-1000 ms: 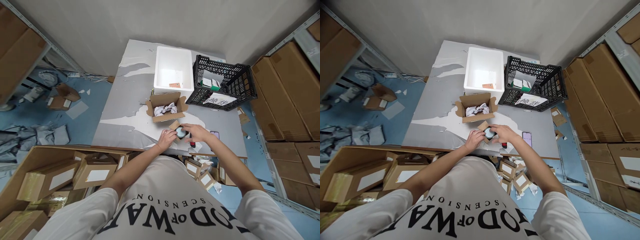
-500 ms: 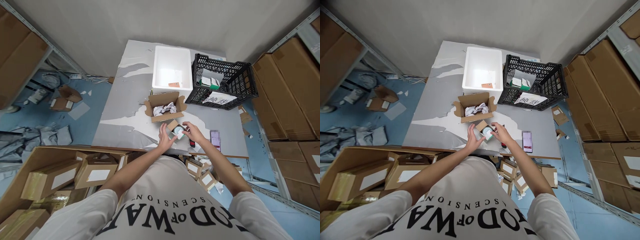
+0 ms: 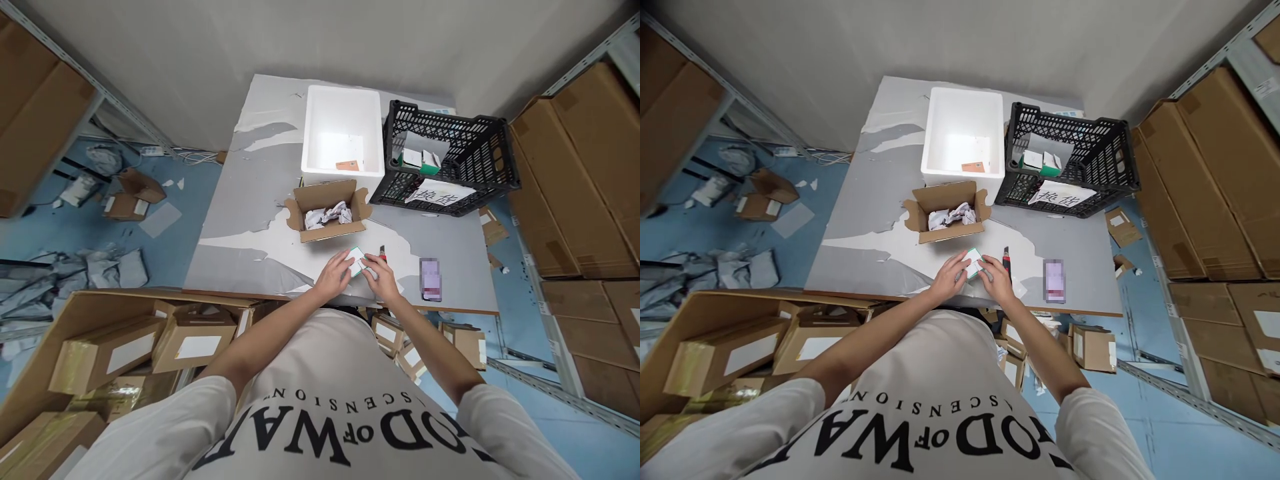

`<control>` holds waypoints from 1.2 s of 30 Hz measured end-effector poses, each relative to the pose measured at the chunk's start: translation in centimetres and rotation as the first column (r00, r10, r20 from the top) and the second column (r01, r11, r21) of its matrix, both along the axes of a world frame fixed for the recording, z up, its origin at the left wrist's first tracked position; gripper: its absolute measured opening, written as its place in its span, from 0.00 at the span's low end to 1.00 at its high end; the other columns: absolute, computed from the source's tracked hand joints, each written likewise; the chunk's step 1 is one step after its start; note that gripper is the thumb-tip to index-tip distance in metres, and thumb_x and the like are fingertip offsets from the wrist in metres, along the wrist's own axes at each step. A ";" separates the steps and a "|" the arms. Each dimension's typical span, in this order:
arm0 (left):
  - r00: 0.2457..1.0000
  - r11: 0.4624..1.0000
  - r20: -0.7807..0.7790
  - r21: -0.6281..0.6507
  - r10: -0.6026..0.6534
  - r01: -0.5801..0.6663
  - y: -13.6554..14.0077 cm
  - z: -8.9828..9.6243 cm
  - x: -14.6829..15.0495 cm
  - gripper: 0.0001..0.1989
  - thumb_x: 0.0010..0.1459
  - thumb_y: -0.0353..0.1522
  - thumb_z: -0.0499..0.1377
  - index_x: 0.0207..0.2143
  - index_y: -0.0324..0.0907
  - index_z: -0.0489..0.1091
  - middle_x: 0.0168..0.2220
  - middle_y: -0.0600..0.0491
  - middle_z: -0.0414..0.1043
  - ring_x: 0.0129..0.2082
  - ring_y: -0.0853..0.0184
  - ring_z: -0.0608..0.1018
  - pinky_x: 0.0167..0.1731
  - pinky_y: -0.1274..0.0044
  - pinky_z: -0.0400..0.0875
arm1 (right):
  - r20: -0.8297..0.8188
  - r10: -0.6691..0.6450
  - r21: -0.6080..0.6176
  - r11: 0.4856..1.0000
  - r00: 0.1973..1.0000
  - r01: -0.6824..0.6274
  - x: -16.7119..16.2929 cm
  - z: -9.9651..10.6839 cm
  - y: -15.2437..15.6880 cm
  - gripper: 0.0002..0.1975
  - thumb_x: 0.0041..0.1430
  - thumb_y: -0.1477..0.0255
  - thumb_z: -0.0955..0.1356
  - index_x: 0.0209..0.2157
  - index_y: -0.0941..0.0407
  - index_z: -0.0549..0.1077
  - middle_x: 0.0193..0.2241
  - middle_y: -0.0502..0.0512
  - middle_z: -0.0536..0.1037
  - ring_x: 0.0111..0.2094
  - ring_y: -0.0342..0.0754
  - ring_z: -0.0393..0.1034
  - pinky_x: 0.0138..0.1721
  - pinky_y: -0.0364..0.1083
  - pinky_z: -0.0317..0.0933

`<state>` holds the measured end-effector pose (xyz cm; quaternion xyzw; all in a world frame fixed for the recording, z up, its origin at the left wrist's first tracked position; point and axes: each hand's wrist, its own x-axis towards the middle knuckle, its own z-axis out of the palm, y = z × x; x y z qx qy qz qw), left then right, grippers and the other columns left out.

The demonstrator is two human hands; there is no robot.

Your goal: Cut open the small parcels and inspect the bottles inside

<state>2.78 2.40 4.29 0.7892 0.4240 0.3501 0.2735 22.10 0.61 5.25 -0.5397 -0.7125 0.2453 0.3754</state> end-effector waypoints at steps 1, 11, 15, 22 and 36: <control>0.999 1.000 -0.029 0.023 -0.014 0.014 0.1 -0.1 0.0 0.17 0.63 0.35 0.52 0.54 0.40 0.65 0.61 0.41 0.61 0.62 0.57 0.62 0.58 0.58 0.62 | -0.008 -0.042 0.008 0.999 0.999 0.042 -0.5 -0.4 -0.4 0.14 0.61 0.65 0.64 0.47 0.52 0.75 0.50 0.60 0.72 0.51 0.53 0.69 0.54 0.55 0.65; 0.948 0.953 -0.128 0.051 -0.291 0.299 1.4 -1.1 -1.3 0.22 0.61 0.42 0.55 0.55 0.41 0.62 0.63 0.39 0.56 0.65 0.53 0.56 0.60 0.55 0.59 | 0.131 0.272 -0.020 0.962 0.953 -0.272 0.8 1.1 0.2 0.20 0.57 0.63 0.68 0.50 0.55 0.69 0.65 0.64 0.52 0.66 0.59 0.48 0.58 0.60 0.58; 0.920 0.924 -0.091 -0.051 -0.381 0.378 2.0 -0.4 -1.7 0.29 0.62 0.41 0.54 0.62 0.41 0.50 0.68 0.36 0.42 0.67 0.52 0.50 0.60 0.54 0.57 | 0.385 0.486 -0.085 0.865 0.784 -0.495 1.3 1.8 1.6 0.30 0.59 0.66 0.67 0.61 0.54 0.58 0.68 0.65 0.44 0.68 0.61 0.39 0.60 0.62 0.54; 0.934 0.930 -0.013 -0.090 -0.358 0.356 1.7 0.6 -1.7 0.54 0.55 0.39 0.60 0.65 0.37 0.19 0.67 0.32 0.17 0.68 0.47 0.41 0.60 0.55 0.56 | 0.609 0.422 -0.043 0.863 0.671 -0.504 0.4 1.4 2.4 0.22 0.62 0.66 0.64 0.58 0.48 0.65 0.62 0.65 0.58 0.59 0.62 0.55 0.53 0.61 0.60; 0.827 0.958 -0.486 0.095 0.281 -0.269 5.8 3.2 -6.4 0.35 0.57 0.38 0.56 0.64 0.36 0.52 0.67 0.34 0.45 0.68 0.44 0.44 0.60 0.44 0.36 | 0.317 -0.684 0.562 0.694 0.657 0.451 17.3 20.9 16.0 0.29 0.63 0.59 0.60 0.62 0.57 0.58 0.55 0.67 0.59 0.56 0.59 0.55 0.54 0.61 0.51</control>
